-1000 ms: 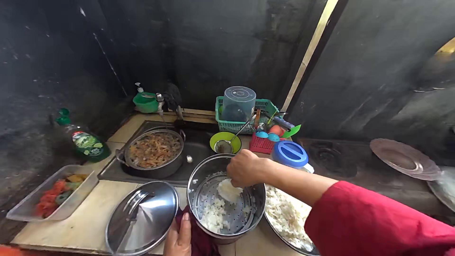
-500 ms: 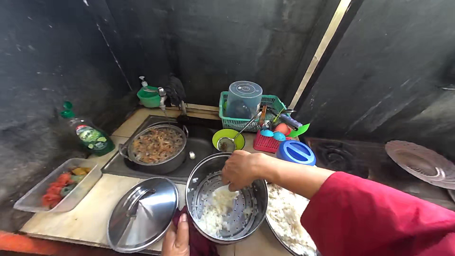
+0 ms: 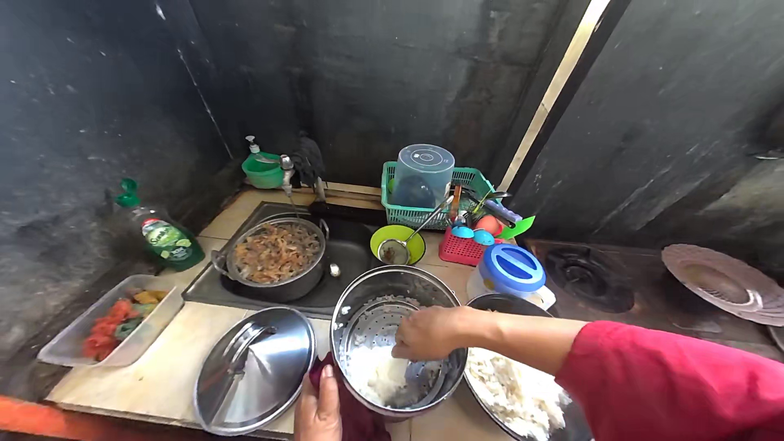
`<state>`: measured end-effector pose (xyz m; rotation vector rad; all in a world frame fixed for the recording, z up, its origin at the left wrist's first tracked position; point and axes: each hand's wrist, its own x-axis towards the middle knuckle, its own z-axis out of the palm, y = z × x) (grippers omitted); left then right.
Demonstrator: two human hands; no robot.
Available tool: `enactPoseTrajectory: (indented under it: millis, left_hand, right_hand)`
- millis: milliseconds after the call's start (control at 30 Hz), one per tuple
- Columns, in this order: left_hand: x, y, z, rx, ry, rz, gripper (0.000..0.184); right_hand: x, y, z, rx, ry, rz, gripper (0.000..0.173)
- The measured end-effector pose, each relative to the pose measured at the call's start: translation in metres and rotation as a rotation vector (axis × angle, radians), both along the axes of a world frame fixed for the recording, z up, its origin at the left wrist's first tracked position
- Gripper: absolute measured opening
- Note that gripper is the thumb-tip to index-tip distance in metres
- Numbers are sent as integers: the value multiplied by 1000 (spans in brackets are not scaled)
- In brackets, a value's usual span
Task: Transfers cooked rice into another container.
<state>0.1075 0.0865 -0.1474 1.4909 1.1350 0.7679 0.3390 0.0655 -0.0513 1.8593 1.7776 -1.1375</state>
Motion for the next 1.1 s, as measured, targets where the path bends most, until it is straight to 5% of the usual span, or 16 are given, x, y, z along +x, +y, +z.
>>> enactPoseTrajectory:
  millis: [433,733,1100]
  left_hand:
    - [-7,15,6,-49,-62,-156,48]
    - [-9,31,13,-112,-110,-311,47]
    - [-6,33,13,-95,-71,-316,47]
  right_hand:
    - [-22,2,-7,15,144,-268,55]
    - [-14,3,-11,55,311,-737,45]
    - [-5,-11,10,244,401,-805,42]
